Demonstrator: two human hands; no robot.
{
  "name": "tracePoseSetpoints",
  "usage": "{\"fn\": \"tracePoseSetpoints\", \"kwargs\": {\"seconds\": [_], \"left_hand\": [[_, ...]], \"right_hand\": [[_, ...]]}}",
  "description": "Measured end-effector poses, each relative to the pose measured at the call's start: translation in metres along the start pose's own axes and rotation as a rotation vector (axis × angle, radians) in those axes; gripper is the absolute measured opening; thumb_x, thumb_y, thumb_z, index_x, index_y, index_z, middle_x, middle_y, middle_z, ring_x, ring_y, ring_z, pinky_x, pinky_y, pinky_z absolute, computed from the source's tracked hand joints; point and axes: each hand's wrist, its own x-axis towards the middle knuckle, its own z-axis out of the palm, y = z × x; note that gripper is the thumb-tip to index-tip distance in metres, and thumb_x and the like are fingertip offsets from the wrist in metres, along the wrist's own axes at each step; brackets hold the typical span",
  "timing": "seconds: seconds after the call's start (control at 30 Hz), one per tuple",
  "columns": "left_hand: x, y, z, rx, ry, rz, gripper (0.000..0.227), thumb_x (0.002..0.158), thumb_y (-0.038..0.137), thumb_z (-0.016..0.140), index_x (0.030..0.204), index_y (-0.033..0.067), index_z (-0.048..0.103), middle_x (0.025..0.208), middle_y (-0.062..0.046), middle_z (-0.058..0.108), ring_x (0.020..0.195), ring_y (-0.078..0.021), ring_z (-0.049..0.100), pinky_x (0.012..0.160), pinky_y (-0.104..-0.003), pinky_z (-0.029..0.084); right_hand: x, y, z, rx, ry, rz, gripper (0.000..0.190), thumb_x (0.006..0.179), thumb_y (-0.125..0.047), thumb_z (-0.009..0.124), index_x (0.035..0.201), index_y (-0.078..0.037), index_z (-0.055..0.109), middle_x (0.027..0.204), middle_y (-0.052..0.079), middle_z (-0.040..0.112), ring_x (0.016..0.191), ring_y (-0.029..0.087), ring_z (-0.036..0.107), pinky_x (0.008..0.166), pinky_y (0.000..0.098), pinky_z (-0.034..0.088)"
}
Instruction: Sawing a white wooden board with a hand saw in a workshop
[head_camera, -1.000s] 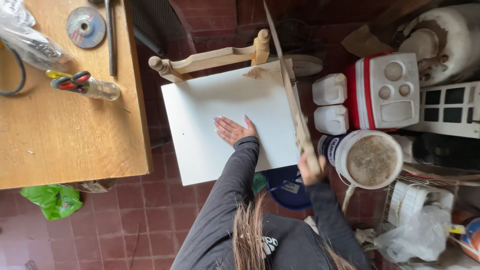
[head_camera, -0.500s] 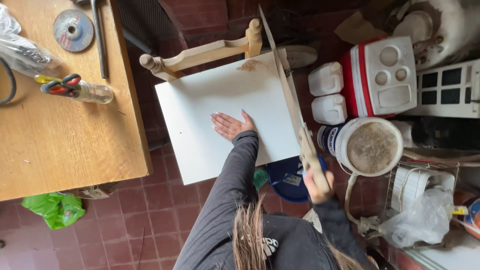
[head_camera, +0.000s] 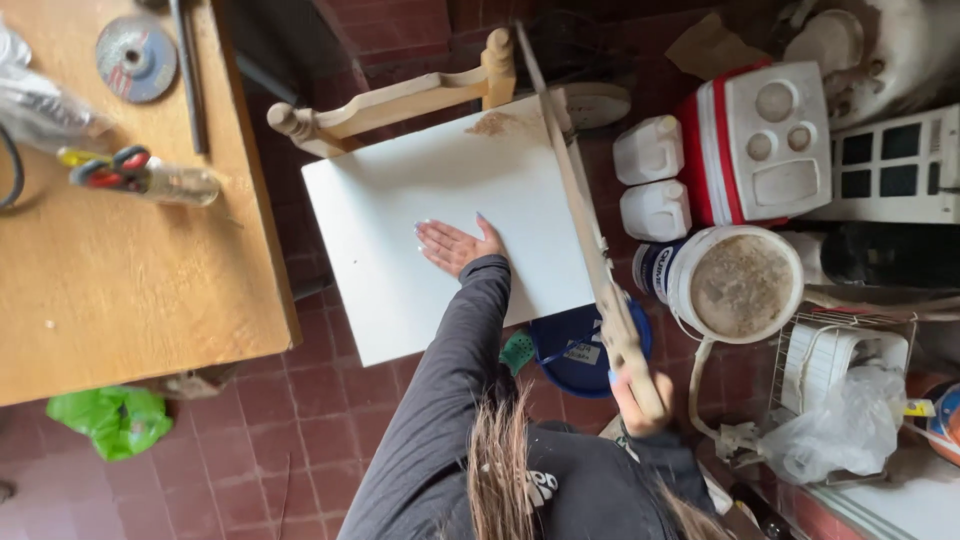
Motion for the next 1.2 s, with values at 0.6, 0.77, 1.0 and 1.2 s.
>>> {"fn": "tracePoseSetpoints", "kwargs": {"seconds": [0.6,0.77,1.0,1.2], "left_hand": [[0.004,0.001,-0.003,0.036,0.016,-0.029,0.092,0.100,0.062,0.032,0.160,-0.0051,0.017,0.169,-0.020,0.020,0.158,-0.0330,0.021,0.131,-0.050,0.015],[0.005,0.002,-0.001,0.005,0.007,-0.024,0.092,0.099,0.061,0.033,0.161,-0.0050,0.016,0.169,-0.022,0.018,0.159,-0.0333,0.018,0.131,-0.049,0.013],[0.004,0.002,-0.003,0.015,-0.021,-0.008,0.093,0.100,0.062,0.034,0.161,-0.0052,0.013,0.170,-0.023,0.015,0.159,-0.0352,0.017,0.131,-0.050,0.014],[0.006,0.003,-0.006,-0.035,-0.031,-0.019,0.094,0.099,0.062,0.036,0.161,-0.0055,0.015,0.169,-0.023,0.017,0.158,-0.0346,0.016,0.130,-0.050,0.012]], "right_hand": [[0.159,0.116,0.023,0.751,-0.109,0.492,0.021,0.098,-0.009,0.062,0.078,-0.006,0.054,0.064,0.005,0.053,0.059,0.019,0.051,0.064,0.0350,0.041],[0.081,0.078,-0.086,0.243,0.086,0.270,0.028,0.100,0.009,0.054,0.111,0.030,0.068,0.062,0.019,0.060,0.046,0.028,0.050,0.055,0.0378,0.040],[-0.041,0.054,-0.138,0.354,-0.024,1.139,0.013,0.081,-0.008,0.067,0.077,0.001,0.060,0.062,0.009,0.055,0.058,0.020,0.052,0.065,0.0308,0.041],[-0.092,0.029,-0.183,0.087,-0.159,0.807,0.021,0.087,0.006,0.064,0.066,0.001,0.063,0.073,0.009,0.064,0.061,0.027,0.060,0.065,0.0390,0.049]]}}
